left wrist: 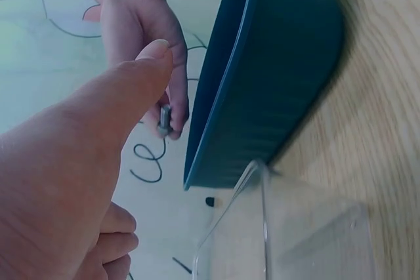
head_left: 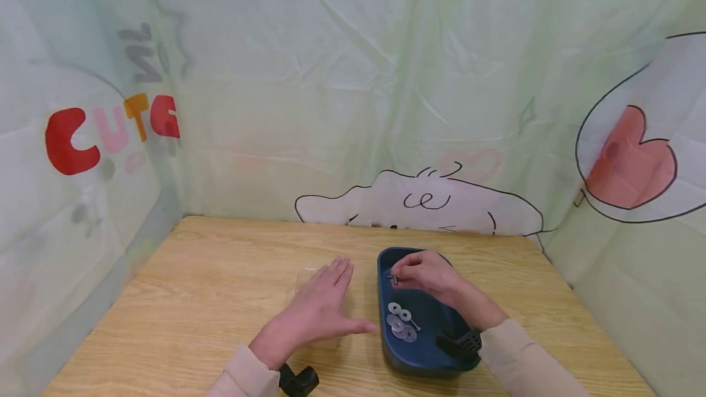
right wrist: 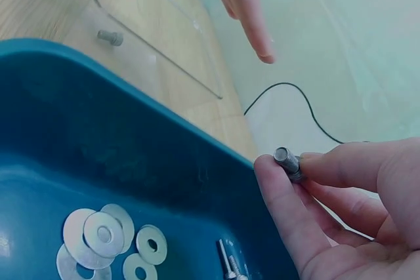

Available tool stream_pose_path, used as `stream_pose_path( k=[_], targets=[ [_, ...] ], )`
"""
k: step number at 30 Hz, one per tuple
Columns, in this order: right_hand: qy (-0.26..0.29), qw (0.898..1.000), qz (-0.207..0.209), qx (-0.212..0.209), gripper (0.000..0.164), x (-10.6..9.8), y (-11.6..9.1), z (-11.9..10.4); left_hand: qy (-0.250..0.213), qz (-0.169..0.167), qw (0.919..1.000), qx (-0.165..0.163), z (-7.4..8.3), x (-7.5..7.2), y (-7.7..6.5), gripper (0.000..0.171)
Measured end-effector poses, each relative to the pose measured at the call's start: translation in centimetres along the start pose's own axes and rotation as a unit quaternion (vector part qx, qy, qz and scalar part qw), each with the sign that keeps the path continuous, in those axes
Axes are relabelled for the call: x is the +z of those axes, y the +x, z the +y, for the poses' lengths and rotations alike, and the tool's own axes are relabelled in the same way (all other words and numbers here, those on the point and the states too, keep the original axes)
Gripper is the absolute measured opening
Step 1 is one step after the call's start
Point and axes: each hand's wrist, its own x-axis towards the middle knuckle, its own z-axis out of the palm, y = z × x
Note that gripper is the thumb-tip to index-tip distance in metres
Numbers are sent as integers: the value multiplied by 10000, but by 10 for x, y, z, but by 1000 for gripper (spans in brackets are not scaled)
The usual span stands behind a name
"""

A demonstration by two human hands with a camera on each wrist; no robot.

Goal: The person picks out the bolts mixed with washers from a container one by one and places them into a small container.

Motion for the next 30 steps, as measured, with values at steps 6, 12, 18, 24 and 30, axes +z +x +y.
stream_pose_path(
  k=[6,12,18,24,30],
  targets=[
    [-95,9998,-121,-95,29,5,-1,-10,-114,111,9998,-129,-9,-5,-5,115],
    [-184,9990,-319,-243,24,13,-1,-18,-217,207,9994,-169,-19,-6,-10,113],
    [-128,9977,-548,-382,23,24,2,-23,-239,235,9989,-317,-29,-7,-15,113],
    [-129,9973,-599,-407,20,38,8,-28,-289,305,9980,-466,-37,-7,-21,115],
    [-213,9968,-628,-440,19,50,13,-31,-356,338,9974,-535,-42,-7,-28,115]
  ],
)
